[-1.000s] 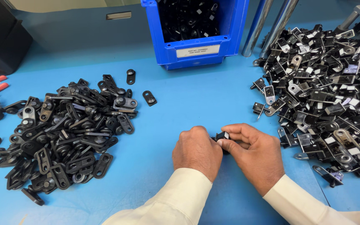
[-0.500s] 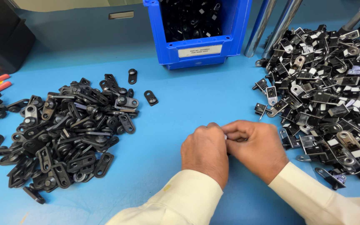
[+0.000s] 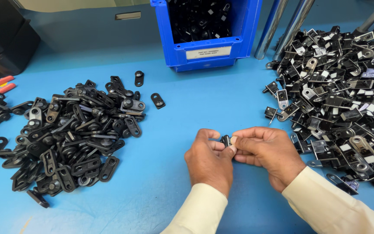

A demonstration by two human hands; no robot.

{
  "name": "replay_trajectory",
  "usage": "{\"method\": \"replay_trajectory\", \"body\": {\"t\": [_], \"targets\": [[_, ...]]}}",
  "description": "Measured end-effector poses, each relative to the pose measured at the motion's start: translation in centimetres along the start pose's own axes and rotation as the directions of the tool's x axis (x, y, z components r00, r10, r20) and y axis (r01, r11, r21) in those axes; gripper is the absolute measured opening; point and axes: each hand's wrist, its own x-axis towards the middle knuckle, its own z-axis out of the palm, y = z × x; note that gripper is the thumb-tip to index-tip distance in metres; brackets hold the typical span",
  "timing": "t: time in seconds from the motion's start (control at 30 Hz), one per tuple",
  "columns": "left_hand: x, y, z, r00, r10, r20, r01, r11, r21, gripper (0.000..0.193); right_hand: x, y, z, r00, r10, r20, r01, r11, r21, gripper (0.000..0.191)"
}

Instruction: The person picks black plastic hinge brackets and small metal components from piles on a blue workbench, presses each metal piece into a bracket by hand, and places the assembled parts into a pile and a blue bin, repeating the assembly cycle.

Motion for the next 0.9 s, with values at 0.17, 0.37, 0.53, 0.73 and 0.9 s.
{"method": "replay_trajectory", "body": {"t": [0.17, 0.37, 0.53, 0.73, 0.9], "targets": [[0.9, 0.6, -0.7, 0.980, -0.199, 0.024, 0.200, 0.966, -0.165, 0.024, 0.3, 0.2, 0.0, 0.999, 0.003, -0.037, -0.002, 1.000, 0.019, 0.019], [0.7, -0.4, 0.1, 0.996, 0.011, -0.088, -0.006, 0.998, 0.058, 0.016, -0.1, 0.9, 0.9, 0.988, -0.145, -0.056, 0.141, 0.987, -0.073, 0.019], [0.2, -0.3, 0.5, 0.997, 0.024, -0.073, -0.019, 0.997, 0.074, 0.020, -0.3, 0.8, 0.9, 0.977, -0.212, 0.034, 0.215, 0.966, -0.144, 0.020], [-0.6, 0.1, 0.3, 0.992, 0.123, -0.032, -0.112, 0.965, 0.235, 0.032, -0.1, -0.3, 0.6, 0.981, -0.172, 0.093, 0.191, 0.945, -0.267, 0.020], [-0.8, 0.4, 0.0, 0.983, 0.177, 0.056, -0.185, 0.902, 0.389, 0.046, -0.2, -1.3, 0.8, 0.975, -0.190, 0.113, 0.220, 0.874, -0.434, 0.021]]}}
